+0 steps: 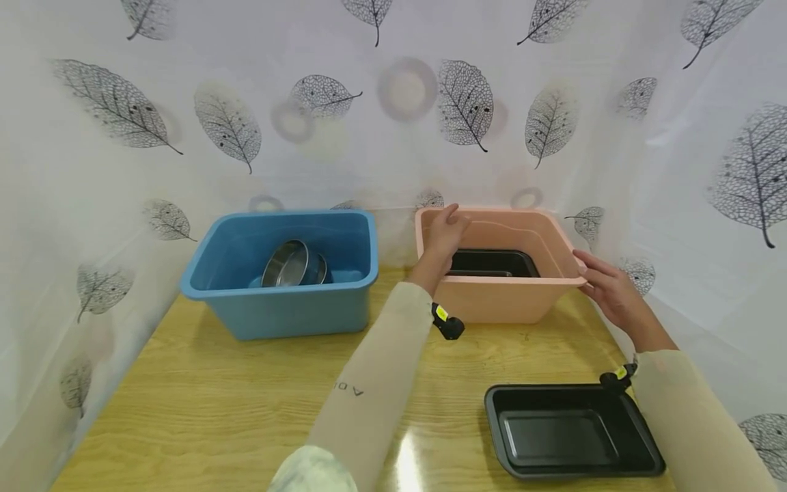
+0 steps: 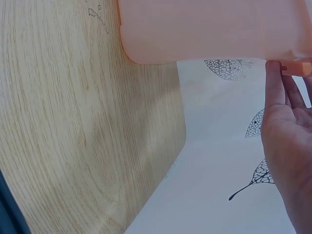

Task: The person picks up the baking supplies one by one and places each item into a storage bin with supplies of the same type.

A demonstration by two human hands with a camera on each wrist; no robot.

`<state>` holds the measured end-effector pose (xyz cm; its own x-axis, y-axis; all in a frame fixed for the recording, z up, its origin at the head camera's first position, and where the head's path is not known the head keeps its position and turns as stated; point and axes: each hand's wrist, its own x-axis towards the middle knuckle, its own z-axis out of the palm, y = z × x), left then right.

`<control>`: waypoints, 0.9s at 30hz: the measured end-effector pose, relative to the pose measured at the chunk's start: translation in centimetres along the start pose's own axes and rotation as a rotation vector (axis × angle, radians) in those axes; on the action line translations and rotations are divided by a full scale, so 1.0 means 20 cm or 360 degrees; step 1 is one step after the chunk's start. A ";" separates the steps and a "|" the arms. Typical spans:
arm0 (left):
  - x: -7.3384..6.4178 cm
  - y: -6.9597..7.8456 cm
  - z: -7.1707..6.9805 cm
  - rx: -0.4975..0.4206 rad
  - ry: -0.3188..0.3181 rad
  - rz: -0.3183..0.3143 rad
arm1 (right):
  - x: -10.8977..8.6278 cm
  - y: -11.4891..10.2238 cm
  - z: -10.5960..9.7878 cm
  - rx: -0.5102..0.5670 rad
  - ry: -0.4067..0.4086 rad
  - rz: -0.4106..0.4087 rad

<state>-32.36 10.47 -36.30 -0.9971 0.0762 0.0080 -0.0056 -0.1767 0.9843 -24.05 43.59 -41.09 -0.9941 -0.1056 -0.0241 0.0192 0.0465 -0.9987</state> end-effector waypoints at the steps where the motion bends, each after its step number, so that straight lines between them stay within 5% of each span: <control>1: -0.01 0.02 0.00 -0.0032 -0.0028 0.0021 | 0.00 0.00 0.00 0.0024 -0.0012 -0.0010; 6: -0.09 0.10 0.00 -0.0085 -0.0125 0.0081 | -0.01 0.00 -0.01 0.0027 -0.0026 -0.0008; 13: -0.31 0.13 -0.03 -0.0092 -0.0275 0.0173 | -0.01 0.00 -0.01 0.0055 -0.0048 -0.0033; 20: -0.56 0.04 -0.05 -0.0123 -0.0230 0.0144 | -0.01 0.00 -0.02 -0.0022 -0.0012 0.0003; 27: -0.79 -0.14 -0.09 -0.0144 -0.0238 0.0121 | -0.01 -0.01 -0.01 -0.0023 -0.0027 0.0017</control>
<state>-16.64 8.03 -39.55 -0.9725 0.2030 0.1142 0.0555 -0.2744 0.9600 -23.93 43.77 -40.79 -0.9919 -0.1220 -0.0356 0.0282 0.0622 -0.9977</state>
